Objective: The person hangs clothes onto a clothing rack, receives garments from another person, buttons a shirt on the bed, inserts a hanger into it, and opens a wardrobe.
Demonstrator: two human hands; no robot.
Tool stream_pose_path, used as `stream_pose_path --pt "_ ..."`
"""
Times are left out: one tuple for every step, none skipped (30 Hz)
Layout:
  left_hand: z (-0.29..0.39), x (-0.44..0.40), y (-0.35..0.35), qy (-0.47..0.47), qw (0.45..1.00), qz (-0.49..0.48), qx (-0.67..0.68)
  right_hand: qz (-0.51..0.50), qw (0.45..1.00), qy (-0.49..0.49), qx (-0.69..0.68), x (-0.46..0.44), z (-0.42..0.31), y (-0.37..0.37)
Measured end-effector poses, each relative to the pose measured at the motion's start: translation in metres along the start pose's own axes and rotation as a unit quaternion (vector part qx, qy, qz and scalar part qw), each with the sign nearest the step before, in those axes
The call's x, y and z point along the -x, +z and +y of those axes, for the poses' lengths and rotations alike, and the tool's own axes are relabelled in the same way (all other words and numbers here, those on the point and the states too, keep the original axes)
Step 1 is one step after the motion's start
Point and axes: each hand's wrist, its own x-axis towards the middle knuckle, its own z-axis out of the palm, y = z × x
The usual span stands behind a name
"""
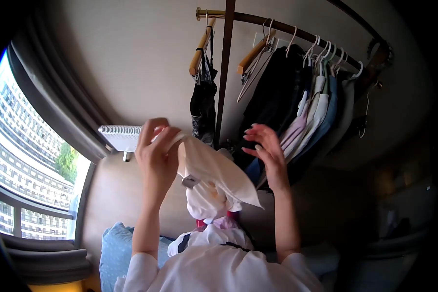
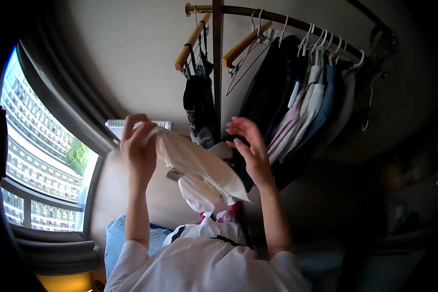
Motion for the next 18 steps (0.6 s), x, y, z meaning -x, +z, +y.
stream_pose_path --pt "0.006 -0.004 0.006 -0.026 0.997 -0.06 0.033 -0.038 0.998 0.013 0.057 0.006 0.015 0.008" --pt "0.01 -0.005 0.013 -0.072 0.984 -0.159 0.037 -0.078 0.99 0.03 0.111 0.013 0.03 0.021" --pt "0.01 -0.007 0.02 -0.058 0.98 -0.184 0.051 -0.094 0.983 0.005 0.157 0.018 0.044 0.037" --pt "0.007 -0.009 0.025 -0.028 0.981 -0.179 0.075 -0.065 0.928 -0.079 0.359 0.019 0.052 0.051" --pt "0.006 -0.015 0.022 -0.026 0.976 -0.198 0.084 -0.033 0.929 -0.046 0.365 0.017 0.065 0.052" --pt "0.006 -0.022 0.017 -0.025 0.971 -0.218 0.093 -0.002 0.929 -0.011 0.371 0.014 0.079 0.049" --pt "0.0 -0.027 0.013 -0.04 0.968 -0.233 0.085 0.0 0.932 -0.04 0.36 0.009 0.087 0.04" --pt "-0.01 -0.032 0.008 -0.057 0.965 -0.246 0.077 -0.001 0.934 -0.069 0.35 0.006 0.089 0.027" --pt "-0.023 -0.036 0.006 -0.063 0.962 -0.248 0.091 -0.045 0.934 -0.004 0.356 0.007 0.074 0.015" --pt "-0.027 -0.039 0.0 -0.096 0.947 -0.286 0.112 -0.061 0.927 0.009 0.369 0.007 0.079 -0.002" --pt "-0.033 -0.038 -0.003 -0.096 0.944 -0.303 0.089 -0.09 0.92 0.004 0.381 0.008 0.064 -0.008" --pt "-0.038 -0.036 -0.006 -0.096 0.94 -0.321 0.067 -0.117 0.912 -0.002 0.392 0.008 0.041 -0.007" --pt "-0.043 -0.034 -0.01 -0.101 0.939 -0.323 0.066 -0.118 0.905 -0.03 0.407 0.007 0.021 -0.003" --pt "-0.046 -0.032 -0.013 -0.104 0.93 -0.348 0.055 -0.119 0.897 -0.059 0.421 0.007 0.002 0.0" --pt "-0.047 -0.03 -0.015 -0.106 0.921 -0.373 0.044 -0.115 0.891 -0.041 0.437 0.005 -0.012 0.0" --pt "-0.046 -0.026 -0.015 -0.108 0.92 -0.373 0.045 -0.11 0.884 -0.025 0.453 0.003 -0.024 0.0" --pt "-0.046 -0.018 -0.015 -0.07 0.919 -0.384 0.061 -0.081 0.876 -0.085 0.468 0.004 -0.034 0.002" --pt "-0.044 -0.01 -0.016 -0.032 0.915 -0.394 0.077 -0.044 0.872 -0.179 0.454 0.001 -0.037 0.002"
